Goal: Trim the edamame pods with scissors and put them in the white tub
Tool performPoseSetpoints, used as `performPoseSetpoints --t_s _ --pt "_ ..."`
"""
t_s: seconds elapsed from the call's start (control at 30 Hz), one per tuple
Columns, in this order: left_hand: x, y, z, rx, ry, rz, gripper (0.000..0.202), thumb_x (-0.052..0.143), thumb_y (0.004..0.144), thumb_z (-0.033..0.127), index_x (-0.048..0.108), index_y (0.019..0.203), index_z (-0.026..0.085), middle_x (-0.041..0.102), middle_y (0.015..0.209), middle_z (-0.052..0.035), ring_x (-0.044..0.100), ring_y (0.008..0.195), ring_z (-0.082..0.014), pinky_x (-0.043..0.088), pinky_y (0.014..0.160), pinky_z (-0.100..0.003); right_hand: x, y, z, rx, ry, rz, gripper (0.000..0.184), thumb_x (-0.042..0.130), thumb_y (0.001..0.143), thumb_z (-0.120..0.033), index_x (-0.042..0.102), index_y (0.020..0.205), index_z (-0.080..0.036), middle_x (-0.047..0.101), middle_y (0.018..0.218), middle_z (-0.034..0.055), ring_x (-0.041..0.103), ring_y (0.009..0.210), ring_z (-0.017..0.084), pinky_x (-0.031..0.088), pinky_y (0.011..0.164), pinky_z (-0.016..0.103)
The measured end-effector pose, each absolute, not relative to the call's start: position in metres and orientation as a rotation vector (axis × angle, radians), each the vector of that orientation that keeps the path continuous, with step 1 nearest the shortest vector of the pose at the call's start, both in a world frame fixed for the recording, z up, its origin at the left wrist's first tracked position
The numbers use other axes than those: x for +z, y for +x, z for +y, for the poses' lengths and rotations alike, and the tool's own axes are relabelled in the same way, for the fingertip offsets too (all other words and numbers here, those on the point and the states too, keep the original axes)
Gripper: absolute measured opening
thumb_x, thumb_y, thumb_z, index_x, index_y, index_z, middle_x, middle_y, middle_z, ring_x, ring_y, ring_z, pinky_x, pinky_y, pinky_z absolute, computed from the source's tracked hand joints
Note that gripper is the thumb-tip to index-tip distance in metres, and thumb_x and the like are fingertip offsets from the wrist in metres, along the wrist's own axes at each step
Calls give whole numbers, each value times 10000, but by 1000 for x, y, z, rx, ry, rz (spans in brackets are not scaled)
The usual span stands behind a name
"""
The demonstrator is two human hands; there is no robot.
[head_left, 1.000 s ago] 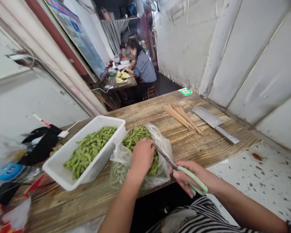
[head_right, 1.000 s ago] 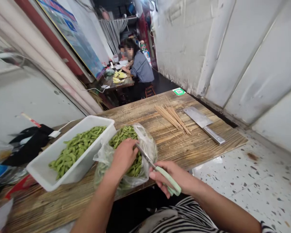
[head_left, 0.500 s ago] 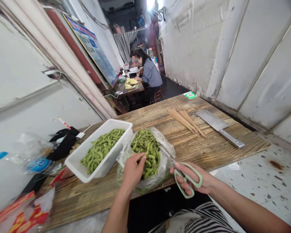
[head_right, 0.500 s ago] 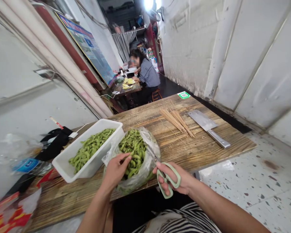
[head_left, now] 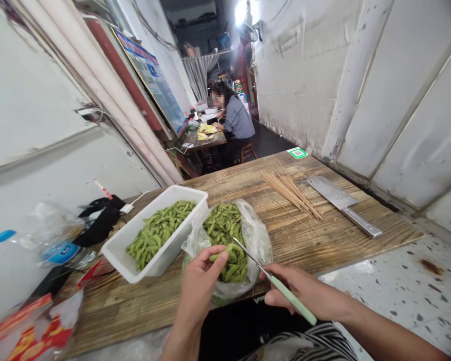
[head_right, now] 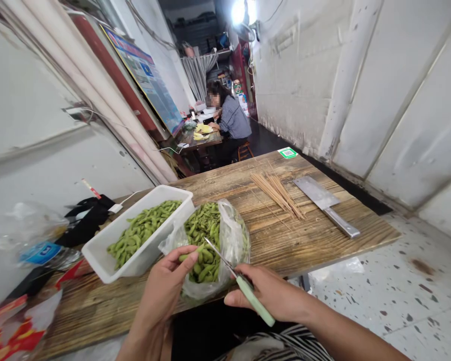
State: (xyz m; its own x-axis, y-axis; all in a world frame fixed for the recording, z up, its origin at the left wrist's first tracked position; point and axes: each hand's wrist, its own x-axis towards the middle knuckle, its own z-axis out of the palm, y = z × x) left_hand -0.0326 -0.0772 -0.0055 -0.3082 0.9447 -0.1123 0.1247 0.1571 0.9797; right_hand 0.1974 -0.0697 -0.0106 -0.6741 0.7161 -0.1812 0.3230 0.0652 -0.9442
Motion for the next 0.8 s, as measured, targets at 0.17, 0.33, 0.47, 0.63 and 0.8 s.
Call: performPoseSetpoints --t_s 0.17,0.33,0.47,0.63,0.8 --pt "-10 -27 -77 1259 1010 1530 339 780 634 394 661 837 150 613 630 35 502 607 -82 408 599 -182 -10 193 -71 1754 -1013 -1922 495 595 825 -580 564 1070 -151 516 723 -23 478 507 72 390 434 164" --pt "-12 -24 -76 1279 980 1528 352 775 639 394 664 867 149 616 626 31 499 609 -85 401 594 -185 -14 189 -67 1911 -931 -1826 531 591 818 -603 540 1096 -154 486 683 -45 465 480 65 413 426 168" --pt "-15 -26 -76 1277 975 1526 350 785 625 388 671 855 150 629 637 28 506 614 -88 407 599 -190 -16 186 -65 1952 -862 -1796 522 584 816 -613 533 1049 -149 459 630 -63 458 462 63 409 416 162" --pt "-17 -23 -75 1317 900 1482 378 810 593 388 674 847 143 615 623 34 490 600 -77 396 588 -186 -21 181 -69 2013 -899 -1688 442 567 836 -601 529 930 -171 426 520 -92 414 380 53 338 346 137" --pt "-14 -24 -71 1413 772 1424 426 835 541 413 674 815 130 609 657 26 498 622 -77 408 606 -188 -25 180 -67 2022 -982 -1603 440 622 793 -592 526 898 -176 396 483 -109 374 344 54 321 311 141"
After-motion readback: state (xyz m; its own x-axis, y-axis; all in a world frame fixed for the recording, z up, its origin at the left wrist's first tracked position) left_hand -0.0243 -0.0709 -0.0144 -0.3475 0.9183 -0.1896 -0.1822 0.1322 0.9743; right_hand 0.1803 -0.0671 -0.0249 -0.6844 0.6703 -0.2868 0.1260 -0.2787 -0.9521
